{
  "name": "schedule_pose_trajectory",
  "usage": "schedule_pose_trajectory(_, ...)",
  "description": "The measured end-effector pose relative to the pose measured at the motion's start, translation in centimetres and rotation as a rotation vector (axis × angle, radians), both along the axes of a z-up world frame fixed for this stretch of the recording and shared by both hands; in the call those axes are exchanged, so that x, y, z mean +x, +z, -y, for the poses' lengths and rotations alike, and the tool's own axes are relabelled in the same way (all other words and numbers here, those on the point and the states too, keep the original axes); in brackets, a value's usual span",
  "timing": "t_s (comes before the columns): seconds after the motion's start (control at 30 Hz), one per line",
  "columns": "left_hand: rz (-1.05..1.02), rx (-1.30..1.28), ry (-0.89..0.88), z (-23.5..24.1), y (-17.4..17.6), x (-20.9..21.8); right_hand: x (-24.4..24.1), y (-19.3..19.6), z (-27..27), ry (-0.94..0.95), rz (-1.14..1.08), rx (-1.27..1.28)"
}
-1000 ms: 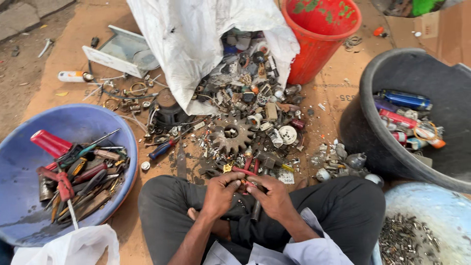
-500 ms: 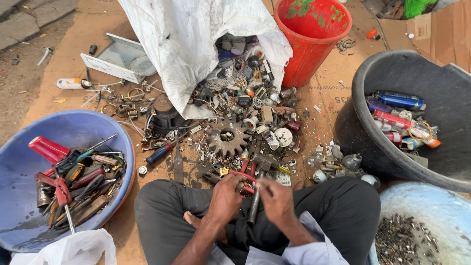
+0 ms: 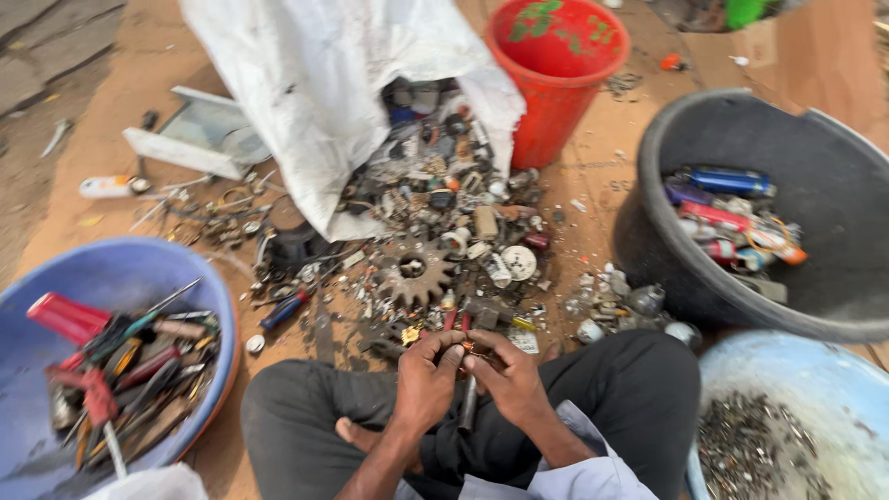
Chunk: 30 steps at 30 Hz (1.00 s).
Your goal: The person sits on the ground and uses a hammer to break apart small electronic components and scrap metal. They repeatedly strike the items against a metal gear used as an anvil, separating parts and wires. The person handles the debris with their hands, occasionally picking up pieces to inspect or reposition them for further breaking.
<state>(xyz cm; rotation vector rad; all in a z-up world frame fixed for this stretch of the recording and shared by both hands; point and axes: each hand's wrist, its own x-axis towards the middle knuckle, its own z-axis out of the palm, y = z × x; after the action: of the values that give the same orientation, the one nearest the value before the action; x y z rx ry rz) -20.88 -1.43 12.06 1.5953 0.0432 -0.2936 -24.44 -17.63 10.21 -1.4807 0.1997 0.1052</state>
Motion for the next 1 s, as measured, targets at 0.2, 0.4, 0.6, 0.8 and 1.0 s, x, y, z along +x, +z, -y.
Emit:
schedule_pose_trajectory(0.2, -0.098, -0.105, -0.177, 3.0, 2.7, 0.7, -1.6, 4.1, 3.4, -0.089, 0.506, -0.484)
schedule_pose_trajectory(0.4, -0.259, -0.278, -0.275, 5.6, 1.5, 0.1, -3.1, 4.7, 6.2, -0.066, 0.409, -0.571)
schedule_pose_trajectory(0.6, -0.376, -0.326, -0.206, 7.1, -1.2, -0.7, -3.8, 1.3, 7.0, -0.102, 0.179, -0.17)
schedule_pose_trajectory(0.8, -0.45, -0.362, -0.032, 6.6, -1.7, 0.1, -3.5, -1.2, 8.4, -0.171, 0.199, -0.005)
schedule_pose_trajectory(1.0, -0.373, -0.433, -0.145, 5.9, -0.8, 0.6, -2.4, -0.6, 8.8, -0.192, 0.048, 0.475)
